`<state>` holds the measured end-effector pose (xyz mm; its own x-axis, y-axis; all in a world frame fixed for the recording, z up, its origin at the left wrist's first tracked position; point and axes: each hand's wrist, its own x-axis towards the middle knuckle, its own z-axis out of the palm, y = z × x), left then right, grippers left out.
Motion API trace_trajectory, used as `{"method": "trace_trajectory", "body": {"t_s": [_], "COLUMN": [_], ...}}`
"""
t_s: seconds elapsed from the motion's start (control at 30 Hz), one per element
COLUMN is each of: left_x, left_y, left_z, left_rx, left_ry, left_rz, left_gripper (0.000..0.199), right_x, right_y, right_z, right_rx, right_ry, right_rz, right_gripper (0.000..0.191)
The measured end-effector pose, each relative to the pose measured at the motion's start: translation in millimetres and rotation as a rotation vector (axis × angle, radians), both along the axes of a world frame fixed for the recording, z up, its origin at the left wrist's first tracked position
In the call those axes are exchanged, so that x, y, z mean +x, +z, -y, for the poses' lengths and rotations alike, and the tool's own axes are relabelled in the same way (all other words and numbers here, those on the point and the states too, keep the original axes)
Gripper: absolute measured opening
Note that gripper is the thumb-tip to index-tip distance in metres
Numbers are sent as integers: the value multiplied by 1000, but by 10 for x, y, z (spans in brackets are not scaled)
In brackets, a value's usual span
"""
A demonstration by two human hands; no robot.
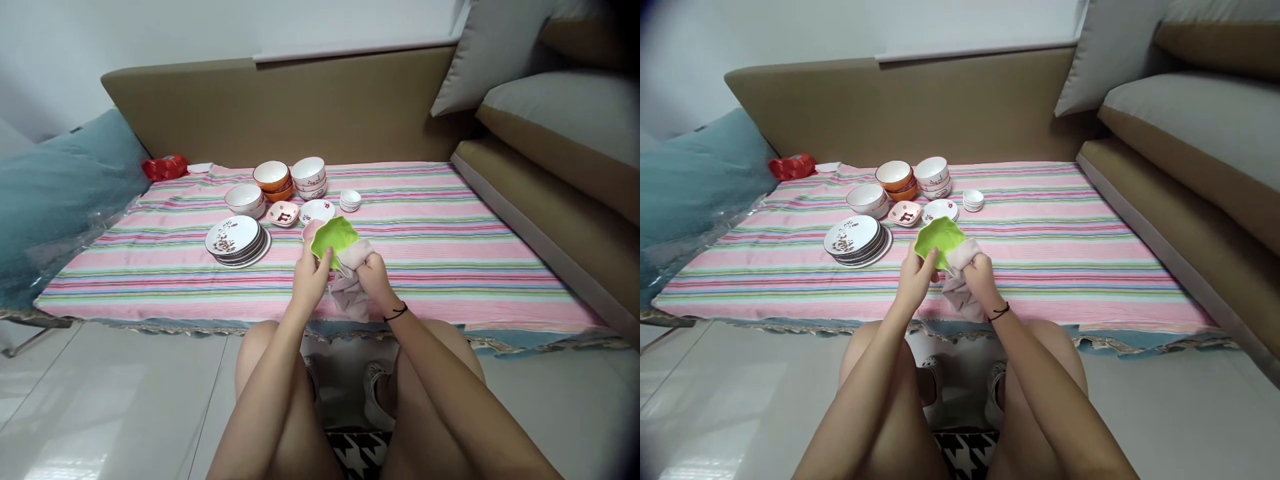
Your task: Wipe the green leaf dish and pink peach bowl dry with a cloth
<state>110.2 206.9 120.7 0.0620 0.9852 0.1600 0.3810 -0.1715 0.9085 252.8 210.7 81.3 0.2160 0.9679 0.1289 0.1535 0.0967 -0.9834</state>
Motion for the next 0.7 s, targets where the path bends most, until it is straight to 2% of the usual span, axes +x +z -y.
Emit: {"method": "trace_trajectory", "body": {"t_s": [0.2, 0.3, 0.37, 0.6, 0.7], "left_x": [9, 8, 7, -5, -14], "left_y": [11, -3, -26, -45, -20], "left_z": [-24, -28, -37, -62, -36], "left_rx": [-235, -229, -194, -155, -142], "left_ry": [-157, -191, -189, -175, -181], "left_rz": [298, 345, 360, 407, 350], "left_gripper": [47, 56, 55, 58, 55], "right_x": [102, 125, 130, 90, 61], "right_y": [26, 12, -4, -52, -79], "right_z": [-32, -27, -30, -68, -73], "right_rx": [35, -36, -76, -23, -26], "right_ry": [-110, -187, -182, -20, 13], "right_rz": [106, 175, 164, -190, -303], "right_gripper": [17, 19, 21, 28, 34]}}
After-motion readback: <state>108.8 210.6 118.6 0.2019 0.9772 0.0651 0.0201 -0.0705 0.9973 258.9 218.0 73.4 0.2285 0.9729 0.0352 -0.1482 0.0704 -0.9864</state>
